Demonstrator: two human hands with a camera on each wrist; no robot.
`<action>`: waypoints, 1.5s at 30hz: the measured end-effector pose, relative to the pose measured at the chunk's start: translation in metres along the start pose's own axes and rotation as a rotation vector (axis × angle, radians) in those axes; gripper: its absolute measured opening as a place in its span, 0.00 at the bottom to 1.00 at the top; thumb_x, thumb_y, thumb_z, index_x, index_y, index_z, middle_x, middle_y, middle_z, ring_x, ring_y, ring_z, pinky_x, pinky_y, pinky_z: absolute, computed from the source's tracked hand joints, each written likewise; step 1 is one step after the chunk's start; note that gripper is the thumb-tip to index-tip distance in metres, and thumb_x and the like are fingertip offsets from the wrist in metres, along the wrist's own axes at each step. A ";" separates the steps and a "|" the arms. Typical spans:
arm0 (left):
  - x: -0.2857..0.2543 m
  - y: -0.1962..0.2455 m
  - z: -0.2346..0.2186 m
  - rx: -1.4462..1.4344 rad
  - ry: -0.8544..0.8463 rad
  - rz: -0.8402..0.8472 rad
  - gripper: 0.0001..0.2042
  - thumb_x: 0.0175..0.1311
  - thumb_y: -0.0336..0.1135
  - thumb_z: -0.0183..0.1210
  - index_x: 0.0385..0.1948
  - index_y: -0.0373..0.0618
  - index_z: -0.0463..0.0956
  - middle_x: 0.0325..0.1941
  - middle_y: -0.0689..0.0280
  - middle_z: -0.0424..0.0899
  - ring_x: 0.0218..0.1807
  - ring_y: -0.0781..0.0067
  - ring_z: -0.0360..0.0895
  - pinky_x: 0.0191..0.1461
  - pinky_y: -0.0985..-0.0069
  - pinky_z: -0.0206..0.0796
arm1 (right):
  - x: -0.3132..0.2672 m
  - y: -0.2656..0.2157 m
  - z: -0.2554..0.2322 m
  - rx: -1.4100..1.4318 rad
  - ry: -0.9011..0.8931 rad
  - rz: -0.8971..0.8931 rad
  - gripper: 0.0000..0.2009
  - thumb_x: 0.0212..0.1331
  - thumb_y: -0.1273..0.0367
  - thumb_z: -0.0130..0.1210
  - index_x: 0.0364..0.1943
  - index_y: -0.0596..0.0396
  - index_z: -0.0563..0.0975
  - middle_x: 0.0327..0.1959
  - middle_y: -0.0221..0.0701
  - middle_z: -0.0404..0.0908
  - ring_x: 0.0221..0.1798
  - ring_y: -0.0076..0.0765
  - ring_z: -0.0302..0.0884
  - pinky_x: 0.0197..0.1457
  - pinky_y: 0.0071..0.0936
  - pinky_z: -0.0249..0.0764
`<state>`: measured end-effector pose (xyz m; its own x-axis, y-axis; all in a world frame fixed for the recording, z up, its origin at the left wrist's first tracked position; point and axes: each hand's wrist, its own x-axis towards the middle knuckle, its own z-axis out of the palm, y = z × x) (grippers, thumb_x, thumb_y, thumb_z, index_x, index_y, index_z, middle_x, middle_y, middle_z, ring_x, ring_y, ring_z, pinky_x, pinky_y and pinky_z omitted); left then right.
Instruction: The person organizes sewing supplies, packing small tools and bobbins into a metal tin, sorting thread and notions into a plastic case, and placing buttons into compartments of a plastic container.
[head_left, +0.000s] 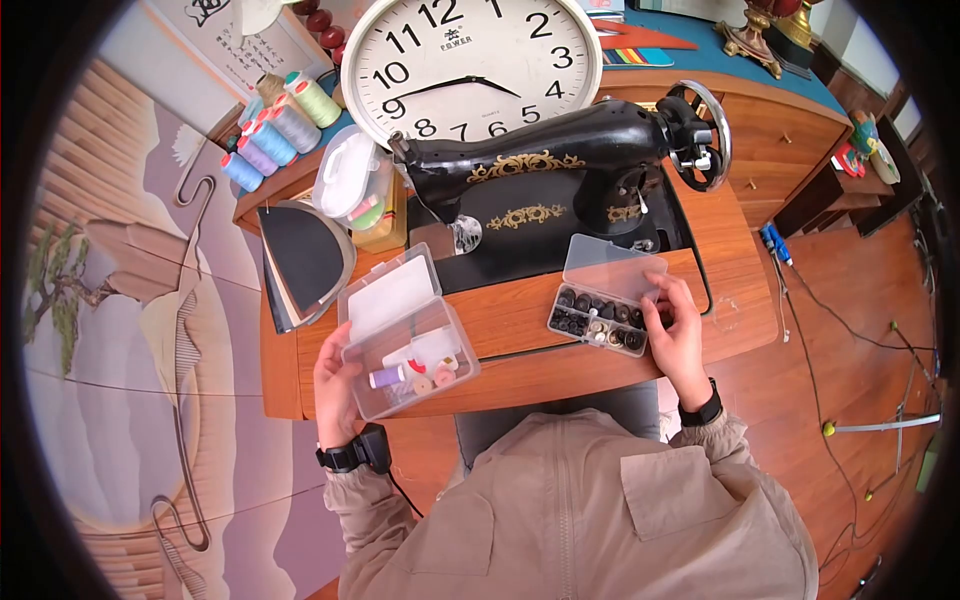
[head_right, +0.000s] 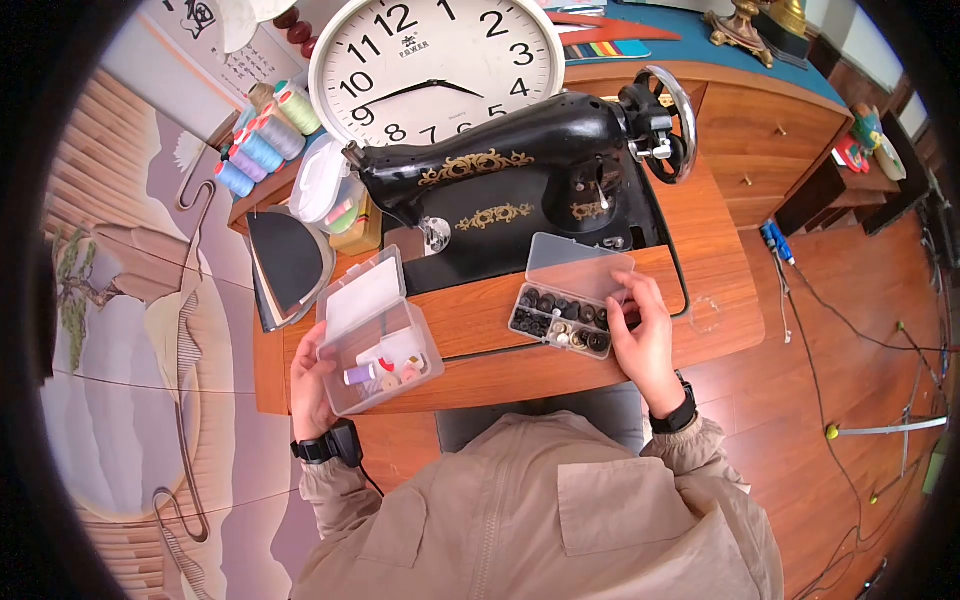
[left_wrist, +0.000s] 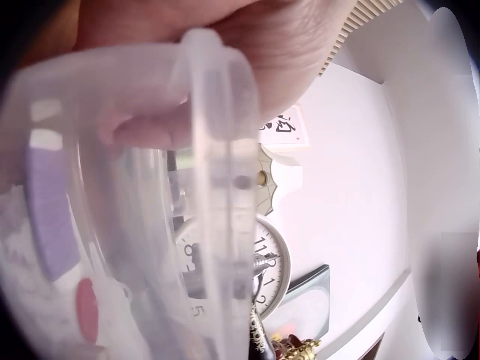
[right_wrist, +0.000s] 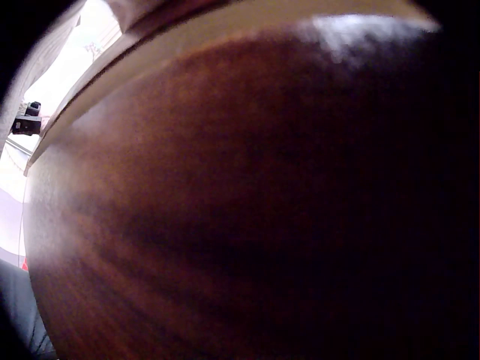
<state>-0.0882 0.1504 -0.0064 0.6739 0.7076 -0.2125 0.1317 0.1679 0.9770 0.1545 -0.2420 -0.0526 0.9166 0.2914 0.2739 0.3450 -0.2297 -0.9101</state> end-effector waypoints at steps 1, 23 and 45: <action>-0.004 0.003 0.004 -0.062 -0.024 -0.011 0.31 0.54 0.10 0.46 0.65 0.37 0.70 0.65 0.61 0.77 0.64 0.70 0.75 0.66 0.77 0.67 | 0.000 0.000 0.000 -0.006 -0.002 0.001 0.16 0.64 0.79 0.57 0.56 0.59 0.77 0.53 0.35 0.77 0.37 0.22 0.78 0.40 0.19 0.76; 0.034 0.015 -0.053 -0.153 0.193 0.271 0.22 0.65 0.17 0.48 0.63 0.38 0.70 0.61 0.58 0.79 0.60 0.67 0.77 0.64 0.71 0.70 | -0.001 0.004 0.000 -0.058 -0.047 0.035 0.16 0.68 0.81 0.52 0.59 0.60 0.73 0.53 0.30 0.73 0.46 0.23 0.79 0.51 0.20 0.76; -0.052 0.051 0.052 0.950 0.394 0.902 0.26 0.63 0.28 0.64 0.63 0.41 0.69 0.73 0.52 0.64 0.75 0.50 0.61 0.75 0.56 0.54 | -0.009 -0.034 0.018 -0.123 -0.203 -0.066 0.14 0.62 0.78 0.59 0.51 0.58 0.81 0.61 0.39 0.75 0.58 0.40 0.78 0.53 0.31 0.78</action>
<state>-0.0784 0.0861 0.0555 0.5621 0.4930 0.6640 0.3123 -0.8700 0.3816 0.1310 -0.2198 -0.0299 0.8358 0.4877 0.2522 0.4366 -0.3117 -0.8439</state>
